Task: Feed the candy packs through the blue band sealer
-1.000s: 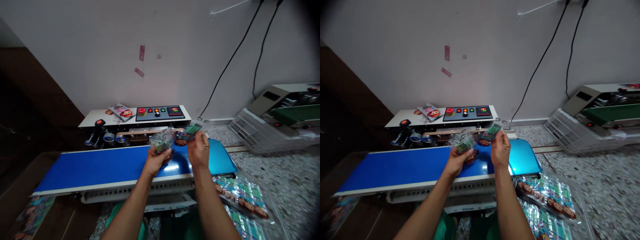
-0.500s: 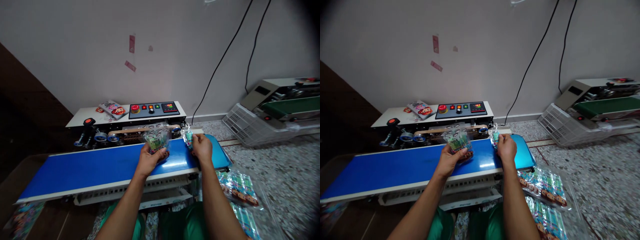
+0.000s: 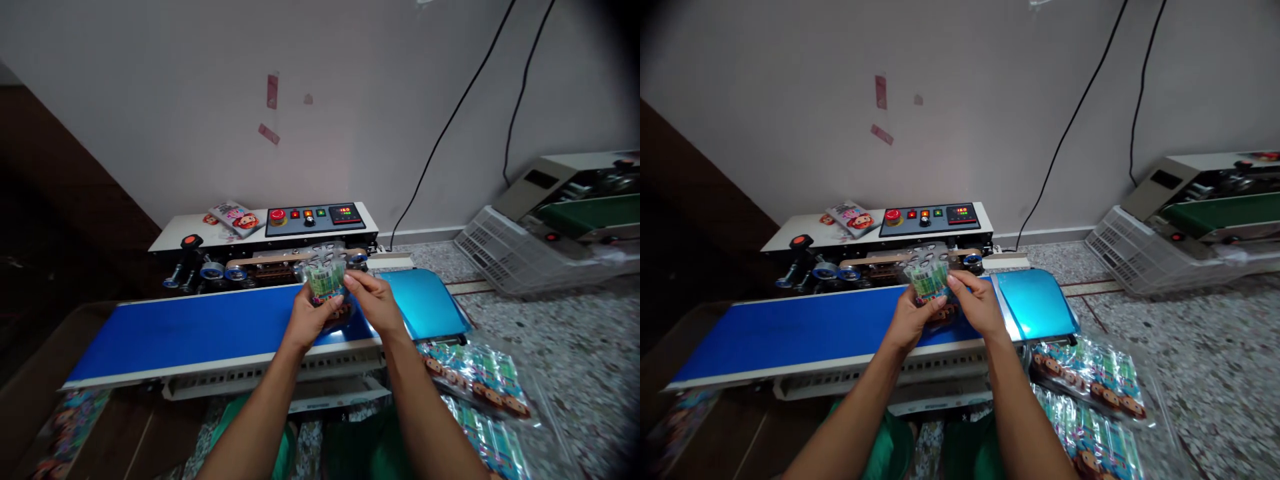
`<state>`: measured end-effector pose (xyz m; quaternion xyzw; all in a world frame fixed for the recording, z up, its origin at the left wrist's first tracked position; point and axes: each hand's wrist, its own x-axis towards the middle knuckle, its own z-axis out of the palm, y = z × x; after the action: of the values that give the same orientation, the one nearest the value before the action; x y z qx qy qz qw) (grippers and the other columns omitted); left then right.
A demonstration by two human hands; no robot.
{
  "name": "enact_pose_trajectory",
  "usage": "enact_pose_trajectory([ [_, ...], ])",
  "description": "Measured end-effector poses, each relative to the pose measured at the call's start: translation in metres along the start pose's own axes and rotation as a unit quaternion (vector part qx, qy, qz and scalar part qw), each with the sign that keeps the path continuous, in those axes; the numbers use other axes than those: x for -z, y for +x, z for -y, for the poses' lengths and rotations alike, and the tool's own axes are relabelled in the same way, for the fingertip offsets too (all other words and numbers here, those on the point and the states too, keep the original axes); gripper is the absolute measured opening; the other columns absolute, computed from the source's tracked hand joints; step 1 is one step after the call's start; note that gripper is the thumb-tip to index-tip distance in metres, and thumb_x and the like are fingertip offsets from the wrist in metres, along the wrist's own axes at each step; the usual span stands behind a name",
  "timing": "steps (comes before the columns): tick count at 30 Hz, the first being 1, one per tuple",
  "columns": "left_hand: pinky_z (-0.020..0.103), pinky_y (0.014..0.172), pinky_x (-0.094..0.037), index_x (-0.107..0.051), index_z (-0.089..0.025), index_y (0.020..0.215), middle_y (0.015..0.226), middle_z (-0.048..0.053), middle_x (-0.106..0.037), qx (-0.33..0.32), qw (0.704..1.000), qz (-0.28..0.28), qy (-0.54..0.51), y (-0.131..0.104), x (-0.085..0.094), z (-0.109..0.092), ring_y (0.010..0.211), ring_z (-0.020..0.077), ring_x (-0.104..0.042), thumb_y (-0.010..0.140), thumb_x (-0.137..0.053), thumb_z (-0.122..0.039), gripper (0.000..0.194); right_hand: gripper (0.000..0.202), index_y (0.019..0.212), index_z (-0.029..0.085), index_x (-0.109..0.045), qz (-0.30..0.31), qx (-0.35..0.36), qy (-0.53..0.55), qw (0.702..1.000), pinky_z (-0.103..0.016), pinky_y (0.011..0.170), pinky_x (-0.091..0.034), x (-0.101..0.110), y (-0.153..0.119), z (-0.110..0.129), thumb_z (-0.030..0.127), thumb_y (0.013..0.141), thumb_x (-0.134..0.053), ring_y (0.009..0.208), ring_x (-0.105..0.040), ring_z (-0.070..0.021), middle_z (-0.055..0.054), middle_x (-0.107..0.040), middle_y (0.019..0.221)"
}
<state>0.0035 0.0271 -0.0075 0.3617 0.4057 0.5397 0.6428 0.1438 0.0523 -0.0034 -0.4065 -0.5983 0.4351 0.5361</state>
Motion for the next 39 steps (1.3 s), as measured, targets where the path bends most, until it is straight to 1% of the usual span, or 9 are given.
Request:
enact_pose_trajectory([
  [6, 0.033, 0.085, -0.05, -0.061, -0.018, 0.105, 0.105, 0.007, -0.068, -0.084, 0.996, -0.034, 0.001, 0.003, -0.001, 0.001, 0.091, 0.019, -0.065, 0.063, -0.078, -0.027, 0.047, 0.03, 0.108, 0.024, -0.068, -0.142, 0.029, -0.004, 0.989, -0.036, 0.093, -0.046, -0.004, -0.002, -0.001, 0.038, 0.083, -0.059, 0.105, -0.061, -0.0207, -0.002, -0.069, 0.108],
  [10, 0.03, 0.081, -0.051, -0.062, -0.017, 0.102, 0.096, 0.005, -0.07, -0.088, 0.996, -0.033, -0.001, 0.004, 0.0, 0.005, 0.085, 0.0168, -0.065, 0.065, -0.077, -0.028, 0.042, 0.028, 0.101, 0.021, -0.069, -0.256, 0.081, -0.004, 0.963, -0.032, 0.083, -0.048, 0.003, 0.0, -0.001, 0.039, 0.083, -0.057, 0.094, -0.063, -0.0185, -0.003, -0.07, 0.1],
  [13, 0.029, 0.074, -0.053, -0.061, -0.016, 0.096, 0.088, 0.004, -0.07, -0.066, 0.997, -0.033, 0.012, 0.004, 0.002, 0.006, 0.077, 0.0156, -0.066, 0.066, -0.076, -0.03, 0.036, 0.034, 0.103, 0.018, -0.067, -0.312, 0.065, -0.059, 0.946, -0.029, 0.076, -0.047, 0.026, 0.004, -0.005, 0.043, 0.085, -0.053, 0.087, -0.062, -0.0171, -0.004, -0.069, 0.097],
  [19, 0.028, 0.057, -0.055, -0.054, -0.019, 0.101, 0.084, 0.002, -0.069, -0.045, 0.999, -0.021, 0.018, 0.0, -0.002, 0.0, 0.067, 0.0167, -0.067, 0.068, -0.074, -0.031, 0.04, 0.037, 0.093, 0.014, -0.07, -0.287, -0.04, -0.324, 0.901, -0.027, 0.065, -0.04, 0.081, 0.002, -0.027, 0.042, 0.085, -0.046, 0.071, -0.057, -0.0176, -0.006, -0.068, 0.079],
  [25, 0.027, 0.059, -0.056, -0.056, -0.018, 0.099, 0.085, 0.003, -0.07, -0.022, 0.999, -0.017, 0.024, -0.002, -0.004, 0.001, 0.064, 0.0149, -0.067, 0.064, -0.077, -0.03, 0.043, 0.032, 0.09, 0.015, -0.07, -0.238, -0.139, -0.47, 0.838, -0.029, 0.062, -0.033, 0.074, 0.008, -0.044, 0.033, 0.086, -0.043, 0.07, -0.058, -0.0209, -0.011, -0.069, 0.08],
  [31, 0.03, 0.071, -0.055, -0.061, -0.016, 0.097, 0.089, 0.004, -0.071, -0.028, 0.999, -0.025, 0.017, 0.002, -0.002, 0.007, 0.073, 0.0153, -0.066, 0.063, -0.078, -0.03, 0.041, 0.038, 0.105, 0.012, -0.066, -0.18, -0.056, -0.427, 0.884, -0.035, 0.081, -0.04, 0.041, 0.016, -0.034, 0.039, 0.087, -0.044, 0.096, -0.058, -0.0257, -0.016, -0.067, 0.102],
  [35, 0.031, 0.074, -0.054, -0.063, -0.015, 0.099, 0.092, 0.005, -0.072, -0.048, 0.999, -0.014, 0.0, 0.003, -0.004, 0.008, 0.077, 0.0166, -0.066, 0.064, -0.077, -0.03, 0.04, 0.039, 0.112, 0.02, -0.064, -0.066, -0.009, -0.138, 0.988, -0.034, 0.088, -0.043, 0.019, 0.006, -0.009, 0.045, 0.088, -0.045, 0.104, -0.058, -0.0211, -0.008, -0.065, 0.112],
  [37, 0.03, 0.072, -0.054, -0.064, -0.014, 0.1, 0.092, 0.006, -0.072, -0.049, 0.999, -0.007, 0.003, 0.003, -0.005, 0.008, 0.076, 0.0171, -0.066, 0.066, -0.076, -0.031, 0.04, 0.031, 0.104, 0.023, -0.067, -0.025, -0.021, -0.005, 0.999, -0.032, 0.085, -0.046, 0.009, 0.001, -0.002, 0.043, 0.085, -0.053, 0.096, -0.061, -0.0185, -0.003, -0.069, 0.104],
  [39, 0.031, 0.072, -0.054, -0.064, -0.014, 0.1, 0.093, 0.007, -0.072, -0.043, 0.999, -0.002, 0.015, 0.002, -0.005, 0.01, 0.076, 0.0176, -0.067, 0.068, -0.074, -0.032, 0.038, 0.023, 0.091, 0.023, -0.07, -0.067, -0.033, 0.055, 0.996, -0.03, 0.078, -0.047, 0.002, -0.002, 0.0, 0.04, 0.077, -0.064, 0.085, -0.062, -0.0166, -0.001, -0.07, 0.09],
])
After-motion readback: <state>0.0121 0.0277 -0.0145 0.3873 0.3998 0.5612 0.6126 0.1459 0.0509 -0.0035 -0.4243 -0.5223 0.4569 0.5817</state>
